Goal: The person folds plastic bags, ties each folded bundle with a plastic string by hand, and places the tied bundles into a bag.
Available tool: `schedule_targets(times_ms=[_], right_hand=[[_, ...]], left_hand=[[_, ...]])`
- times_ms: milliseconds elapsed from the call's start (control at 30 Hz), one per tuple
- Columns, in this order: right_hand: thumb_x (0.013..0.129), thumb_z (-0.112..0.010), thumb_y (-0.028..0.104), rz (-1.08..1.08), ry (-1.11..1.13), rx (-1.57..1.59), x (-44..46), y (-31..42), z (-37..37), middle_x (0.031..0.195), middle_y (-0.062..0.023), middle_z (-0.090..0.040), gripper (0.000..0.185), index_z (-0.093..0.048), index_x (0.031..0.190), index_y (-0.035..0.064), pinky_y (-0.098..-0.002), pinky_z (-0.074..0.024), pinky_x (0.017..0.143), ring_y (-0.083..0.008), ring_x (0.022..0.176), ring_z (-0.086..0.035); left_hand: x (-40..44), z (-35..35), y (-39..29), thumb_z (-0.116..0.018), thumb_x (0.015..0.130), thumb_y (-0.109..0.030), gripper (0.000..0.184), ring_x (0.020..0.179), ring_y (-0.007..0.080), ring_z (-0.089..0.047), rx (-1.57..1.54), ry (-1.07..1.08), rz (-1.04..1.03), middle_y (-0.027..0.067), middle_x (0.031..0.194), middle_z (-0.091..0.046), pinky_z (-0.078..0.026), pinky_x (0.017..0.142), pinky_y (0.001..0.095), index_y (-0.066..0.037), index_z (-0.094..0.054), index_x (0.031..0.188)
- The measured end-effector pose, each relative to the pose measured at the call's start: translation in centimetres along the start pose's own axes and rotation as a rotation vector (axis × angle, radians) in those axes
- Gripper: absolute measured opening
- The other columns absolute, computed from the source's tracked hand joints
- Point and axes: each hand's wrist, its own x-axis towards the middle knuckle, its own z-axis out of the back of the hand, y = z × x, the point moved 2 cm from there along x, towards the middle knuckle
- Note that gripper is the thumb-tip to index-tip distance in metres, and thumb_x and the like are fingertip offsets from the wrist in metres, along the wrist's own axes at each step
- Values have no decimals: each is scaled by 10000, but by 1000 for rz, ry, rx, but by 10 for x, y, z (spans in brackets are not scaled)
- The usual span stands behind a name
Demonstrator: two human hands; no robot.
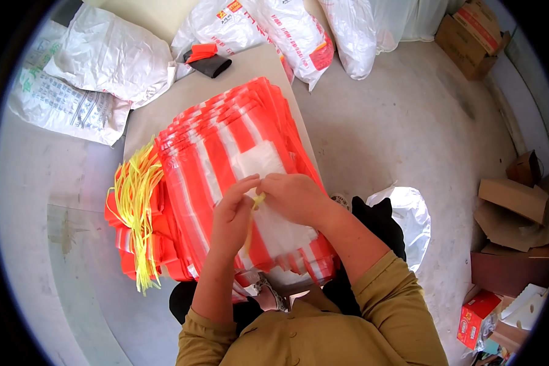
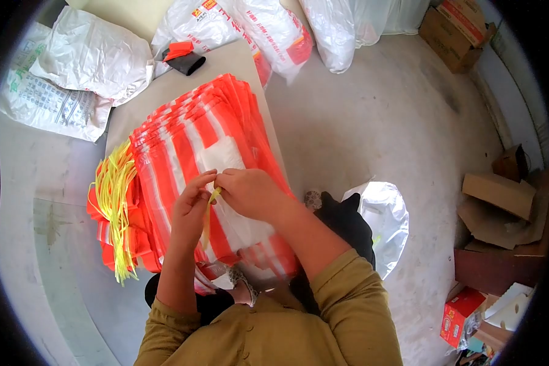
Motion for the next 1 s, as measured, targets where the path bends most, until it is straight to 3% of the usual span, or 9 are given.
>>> schedule_targets(times_ms=[167,267,367,467,567,667,767,867,1000], right_hand=[[919,-609,136,-98,61,75,1,1,5,1007,-147,-716,150,-688,1017,52,-448,-543,838,-353,952,-690],[944,-603,175,-115,13,214,-1,2,10,907,-162,-719,165,-655,1023,40,-483,-538,734,-375,848,-697],[938,-604,158,-121,-67,150,0,-10,-3,911,-167,-720,162,-616,1061,52,-487,-534,729,-389,852,-696],[951,-613,154,-305,8,239,2,-5,4,954,-178,-698,185,-620,1109,59,-452,-532,774,-367,904,-684],[923,-621,135,-220,18,228,1,0,10,961,-158,-695,174,-634,1081,63,-458,-535,780,-363,902,-677],[890,-627,94,16,-68,156,0,-5,4,950,-124,-689,208,-670,1093,76,-447,-541,775,-339,901,-675],[869,-635,51,11,-140,65,1,-2,0,937,-99,-678,241,-713,1093,93,-422,-545,758,-305,897,-673],[862,-650,28,33,-217,53,1,-4,-2,924,-90,-666,241,-747,1072,97,-399,-548,758,-283,892,-672],[826,-667,44,123,-246,-1,0,-1,1,930,-83,-666,190,-747,998,55,-387,-554,774,-274,926,-670]], left_hand=[[5,-7,-6,-678,905,-38,256,706,133,-558,451,-76,-92,46,914,-675,-470,665,306,-48,-736,1154],[7,-8,-6,-732,862,-75,188,695,165,-570,629,-113,-107,64,857,-658,-472,654,321,-46,-768,1044],[9,-9,-3,-740,861,-95,94,697,185,-579,573,-144,-100,69,822,-643,-476,657,317,-44,-771,933],[13,-8,7,-741,876,-117,113,709,175,-595,606,-137,-78,77,816,-650,-484,667,311,-29,-744,947],[14,-9,24,-707,930,-69,113,738,101,-568,333,-155,82,44,809,-630,-462,686,257,19,-688,997],[14,-12,25,-687,962,-98,128,742,81,-563,328,-141,104,35,810,-636,-462,679,254,10,-677,1031],[11,-14,21,-706,941,-168,166,701,122,-601,497,-191,-104,86,793,-657,-482,648,294,-12,-698,997],[4,-17,17,-699,956,-176,167,671,107,-589,586,-171,-82,80,736,-627,-470,628,277,-19,-697,1012],[-3,-21,22,-696,968,-182,170,643,83,-576,376,-184,127,45,710,-639,-456,610,259,-34,-705,1053]])
